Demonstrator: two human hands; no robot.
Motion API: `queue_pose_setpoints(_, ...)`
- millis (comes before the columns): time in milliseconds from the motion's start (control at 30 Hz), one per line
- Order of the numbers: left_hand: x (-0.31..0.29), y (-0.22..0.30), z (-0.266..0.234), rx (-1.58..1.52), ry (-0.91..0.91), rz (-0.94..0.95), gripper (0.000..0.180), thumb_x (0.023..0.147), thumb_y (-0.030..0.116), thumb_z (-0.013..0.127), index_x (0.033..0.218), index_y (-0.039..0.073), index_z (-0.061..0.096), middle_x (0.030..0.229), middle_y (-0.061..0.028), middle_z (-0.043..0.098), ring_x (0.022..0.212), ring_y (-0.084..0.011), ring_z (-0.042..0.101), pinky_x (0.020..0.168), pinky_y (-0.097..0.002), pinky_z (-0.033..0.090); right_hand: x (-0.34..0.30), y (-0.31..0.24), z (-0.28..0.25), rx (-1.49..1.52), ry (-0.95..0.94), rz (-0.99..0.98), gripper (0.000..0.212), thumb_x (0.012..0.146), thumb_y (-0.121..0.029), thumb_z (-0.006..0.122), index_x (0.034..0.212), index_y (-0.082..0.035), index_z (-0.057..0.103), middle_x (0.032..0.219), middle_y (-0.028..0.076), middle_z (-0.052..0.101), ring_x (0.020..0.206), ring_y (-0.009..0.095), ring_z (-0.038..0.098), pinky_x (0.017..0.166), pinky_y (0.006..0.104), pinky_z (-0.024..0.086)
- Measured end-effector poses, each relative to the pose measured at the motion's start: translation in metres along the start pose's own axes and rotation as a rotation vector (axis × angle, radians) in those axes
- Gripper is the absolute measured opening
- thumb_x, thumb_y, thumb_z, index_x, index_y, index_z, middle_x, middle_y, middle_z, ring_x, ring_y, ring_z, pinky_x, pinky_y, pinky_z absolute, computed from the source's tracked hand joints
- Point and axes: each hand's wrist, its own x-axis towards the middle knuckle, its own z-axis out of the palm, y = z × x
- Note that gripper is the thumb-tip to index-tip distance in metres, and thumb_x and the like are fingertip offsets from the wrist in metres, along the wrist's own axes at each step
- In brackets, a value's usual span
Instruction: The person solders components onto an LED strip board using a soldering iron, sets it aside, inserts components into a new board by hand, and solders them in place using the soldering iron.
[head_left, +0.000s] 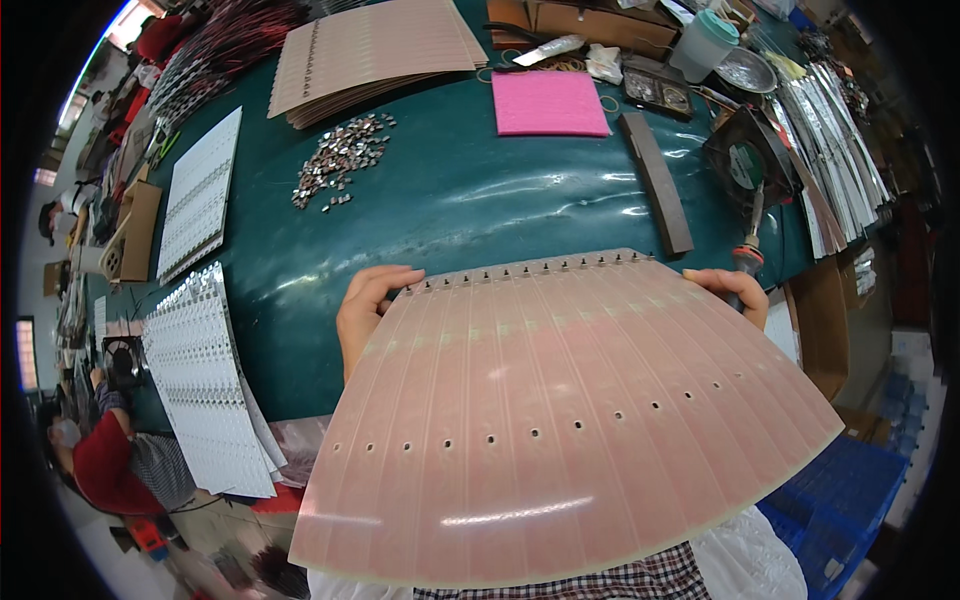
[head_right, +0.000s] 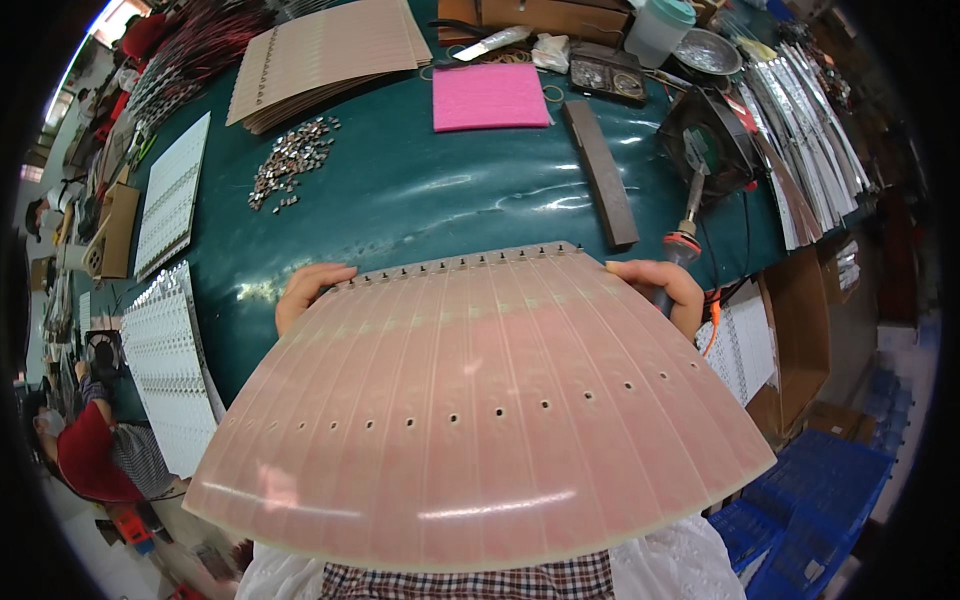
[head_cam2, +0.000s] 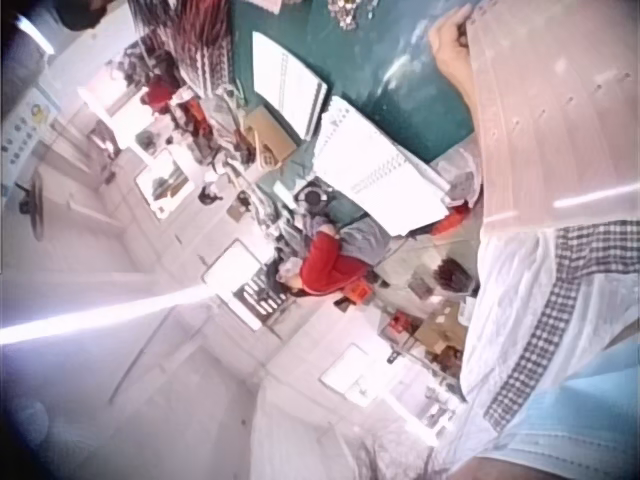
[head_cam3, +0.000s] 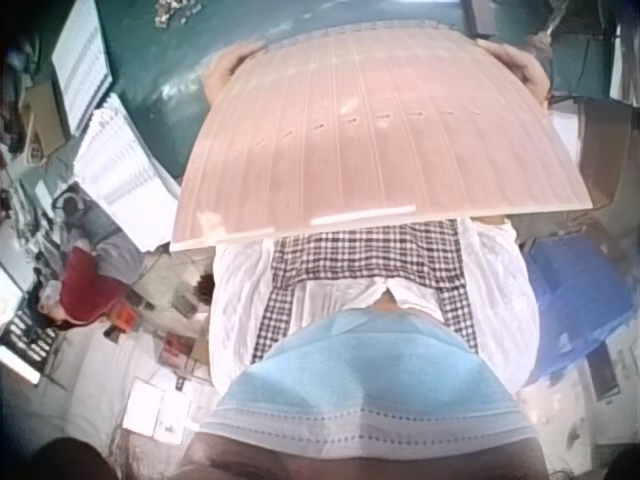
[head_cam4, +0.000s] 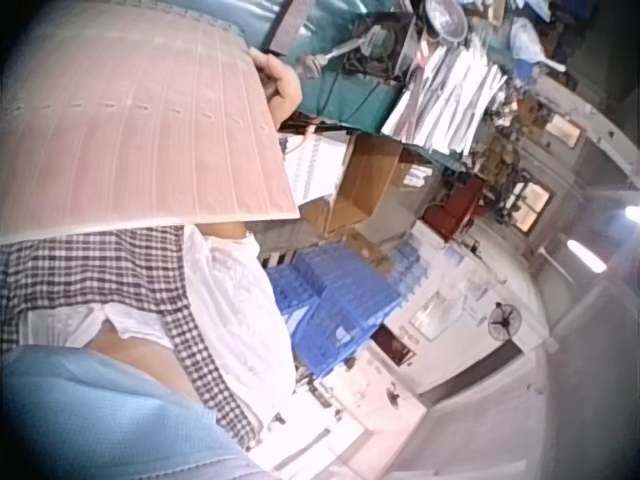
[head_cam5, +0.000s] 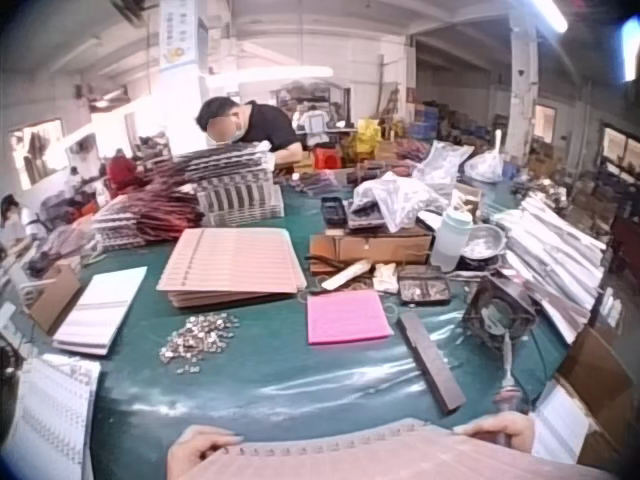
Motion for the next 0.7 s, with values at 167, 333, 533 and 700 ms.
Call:
queue_pose_setpoints(167,0.003,0.010,0.003,0.009,0.027,-0.031,0.028,0.071,-0.001,0.070,0.098,0.008,0.073,0.101,-0.0041,0.063,0.064,-0.0041,0.046,0.055,-0.0182,0.037,-0.001,0.008,0.002,0.096,0.028,-0.010,0.046,0.084,-0.005,0.067,0.122,0.000,0.041,0.108,0.023,0.060,0.089,0.021,0.064,0.081,0.0323,0.054)
queue_pose_setpoints(333,0.005,0.018,0.006,-0.024,0.052,-0.078,0.025,0.072,-0.002,0.070,0.095,0.009,0.074,0.100,-0.0029,0.063,0.063,-0.0043,0.047,0.054,-0.0175,0.037,0.004,0.005,0.002,0.140,0.057,0.036,0.044,0.084,-0.006,0.067,0.121,-0.001,0.044,0.105,0.022,0.061,0.089,0.021,0.064,0.082,0.0323,0.053)
queue_pose_setpoints(533,-0.001,0.012,-0.010,-0.098,-0.040,0.116,0.008,0.081,0.001,0.069,0.087,0.006,0.070,0.097,-0.0009,0.065,0.069,-0.0019,0.050,0.054,-0.0170,0.036,0.027,-0.016,0.030,0.181,0.300,0.076,0.031,0.089,-0.016,0.062,0.114,-0.004,0.048,0.094,0.014,0.061,0.087,0.019,0.060,0.082,0.0298,0.048)
queue_pose_setpoints(700,-0.014,0.061,-0.028,-0.787,0.005,-0.163,0.018,0.091,0.012,0.064,0.096,0.007,0.047,0.068,0.0042,0.051,0.046,0.0000,0.034,0.042,-0.0175,0.025,0.055,-0.048,0.052,0.090,0.394,0.094,0.030,0.090,-0.008,0.062,0.114,-0.004,0.044,0.085,0.007,0.058,0.067,0.011,0.060,0.051,0.0194,0.045)
